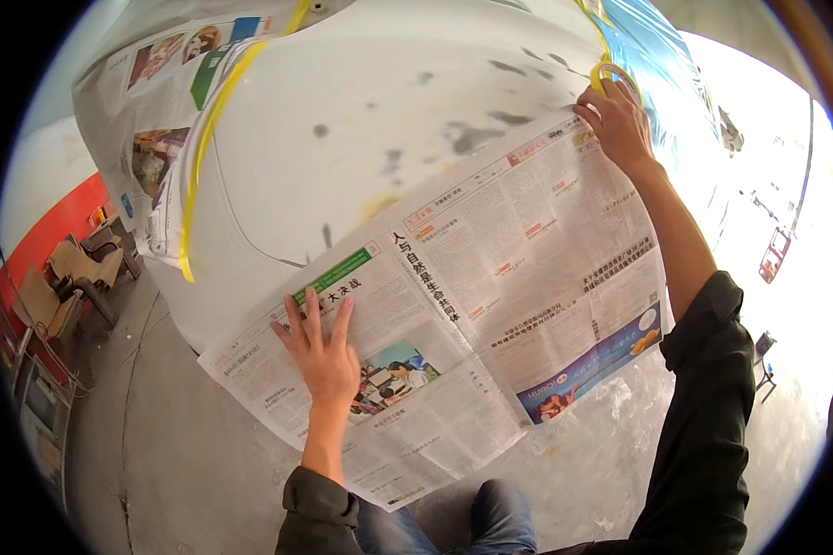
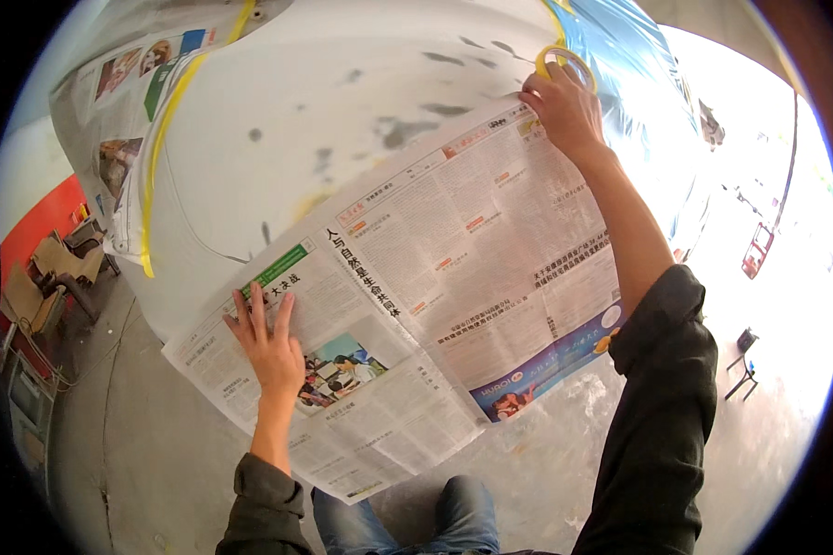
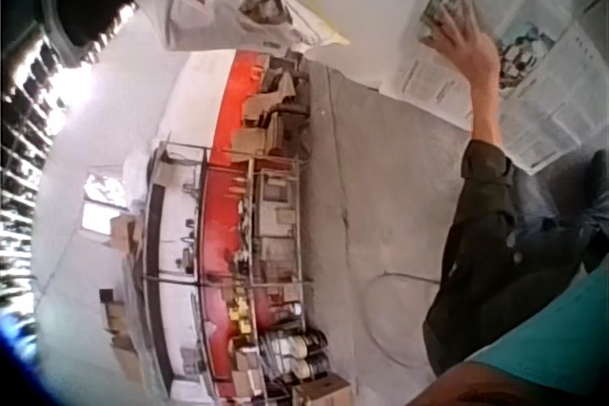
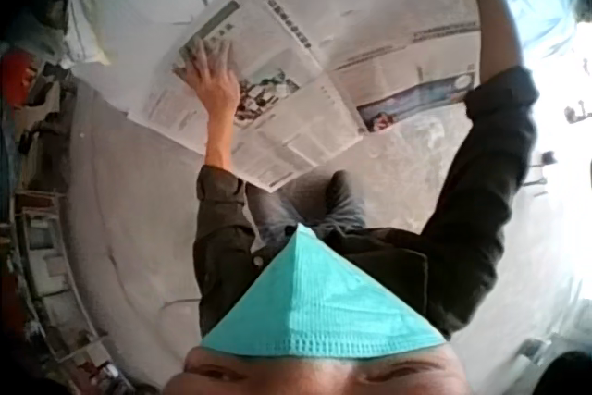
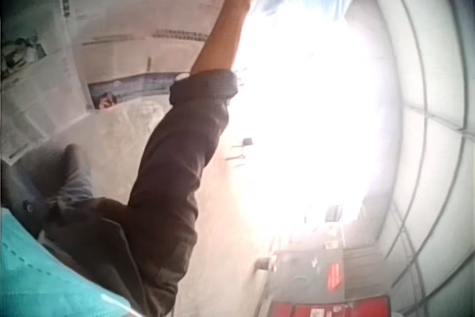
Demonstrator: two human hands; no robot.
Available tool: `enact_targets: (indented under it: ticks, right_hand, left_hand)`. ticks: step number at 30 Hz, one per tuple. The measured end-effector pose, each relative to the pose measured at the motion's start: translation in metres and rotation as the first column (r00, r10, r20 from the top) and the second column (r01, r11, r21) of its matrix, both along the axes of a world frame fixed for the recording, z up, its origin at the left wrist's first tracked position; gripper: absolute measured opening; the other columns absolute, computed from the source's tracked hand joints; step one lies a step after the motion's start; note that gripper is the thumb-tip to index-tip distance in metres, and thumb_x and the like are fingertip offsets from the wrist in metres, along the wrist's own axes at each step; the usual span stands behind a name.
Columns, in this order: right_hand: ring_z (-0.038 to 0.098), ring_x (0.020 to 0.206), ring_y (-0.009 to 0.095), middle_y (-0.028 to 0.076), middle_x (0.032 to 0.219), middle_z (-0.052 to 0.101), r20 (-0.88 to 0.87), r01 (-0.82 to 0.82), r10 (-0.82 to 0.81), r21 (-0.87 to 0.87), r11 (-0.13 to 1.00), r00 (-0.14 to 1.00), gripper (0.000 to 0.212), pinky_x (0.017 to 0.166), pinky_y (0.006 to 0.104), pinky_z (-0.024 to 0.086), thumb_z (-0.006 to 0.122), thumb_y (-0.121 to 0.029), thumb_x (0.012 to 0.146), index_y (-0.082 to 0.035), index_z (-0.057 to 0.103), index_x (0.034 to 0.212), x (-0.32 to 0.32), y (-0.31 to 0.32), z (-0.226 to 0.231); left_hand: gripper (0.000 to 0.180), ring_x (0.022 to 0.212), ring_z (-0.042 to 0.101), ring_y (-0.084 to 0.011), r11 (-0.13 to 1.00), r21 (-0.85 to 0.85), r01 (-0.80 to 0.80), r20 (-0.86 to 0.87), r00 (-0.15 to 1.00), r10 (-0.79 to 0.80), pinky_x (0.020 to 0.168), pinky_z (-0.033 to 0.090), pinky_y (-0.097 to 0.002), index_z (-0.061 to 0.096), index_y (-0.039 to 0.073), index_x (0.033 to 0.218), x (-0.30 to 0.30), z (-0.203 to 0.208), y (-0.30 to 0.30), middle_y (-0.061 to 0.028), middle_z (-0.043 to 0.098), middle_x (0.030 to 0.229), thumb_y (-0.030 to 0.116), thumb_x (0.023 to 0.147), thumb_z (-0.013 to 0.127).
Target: The person covers the rear quarter panel and trunk area of a white car with newspaper sheets, securing them with yellow masking tape. They smooth the paper against the curved surfaces and apply tape along the edges to hold the coverage in place.
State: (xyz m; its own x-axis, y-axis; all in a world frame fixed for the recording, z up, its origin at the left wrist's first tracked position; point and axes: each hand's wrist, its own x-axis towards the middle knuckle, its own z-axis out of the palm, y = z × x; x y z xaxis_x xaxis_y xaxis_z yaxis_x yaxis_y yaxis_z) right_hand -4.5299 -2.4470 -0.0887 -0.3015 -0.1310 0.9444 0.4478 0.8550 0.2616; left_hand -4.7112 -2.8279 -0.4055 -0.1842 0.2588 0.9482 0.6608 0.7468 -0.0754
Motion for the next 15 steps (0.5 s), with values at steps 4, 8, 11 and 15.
enact_targets:
  ticks: [4,8,11,15]
  right_hand:
    - [0.063,0.099,0.024,0.011,0.114,0.062,-0.186,-0.303,0.359,0.272,0.913,0.915,0.031,0.083,0.0369,0.055,0.073,-0.021,0.086,-0.013,0.065,0.115,-0.023,-0.039,-0.013]
    - [0.065,0.081,0.011,0.005,0.09,0.072,0.06,-0.791,0.989,-0.607,-0.07,-0.133,0.03,0.076,0.0271,0.052,0.073,-0.017,0.089,-0.006,0.068,0.116,-0.059,-0.242,-0.098]
    - [0.059,0.068,0.012,0.007,0.079,0.066,-0.132,-0.095,0.914,-0.979,-0.182,-0.383,0.044,0.063,0.025,0.046,0.064,-0.026,0.092,-0.007,0.056,0.131,-0.09,-0.287,-0.136]
    - [0.043,0.056,0.011,0.006,0.069,0.057,-0.39,0.243,0.833,-0.917,-0.315,-0.392,0.052,0.057,0.0234,0.035,0.05,-0.015,0.09,-0.005,0.039,0.141,-0.133,-0.28,-0.155]
  left_hand:
    - [0.06,0.146,0.014,-0.0529,0.994,0.108,0.006,0.069,0.998,-0.013,0.107,0.011,-0.0773,0.04,0.026,0.15,0.02,-0.001,0.018,-0.0193,0.022,0.16,0.035,0.093,0.06]
    - [0.064,0.145,0.015,-0.0536,0.983,0.106,-0.15,0.101,0.985,0.139,0.106,0.011,-0.0782,0.042,0.025,0.148,0.027,-0.006,-0.04,-0.0193,0.023,0.16,0.049,0.092,0.06]
    - [0.057,0.143,0.023,-0.0476,0.982,0.129,-0.135,0.278,0.956,0.095,0.109,0.018,-0.0704,0.052,0.021,0.142,0.047,-0.011,-0.044,-0.0186,0.033,0.153,0.041,0.09,0.065]
    - [0.042,0.129,0.043,-0.0349,0.901,0.434,-0.009,0.299,0.945,-0.135,0.105,0.036,-0.0505,0.06,0.013,0.133,0.048,-0.018,-0.074,-0.0152,0.048,0.138,0.027,0.093,0.063]
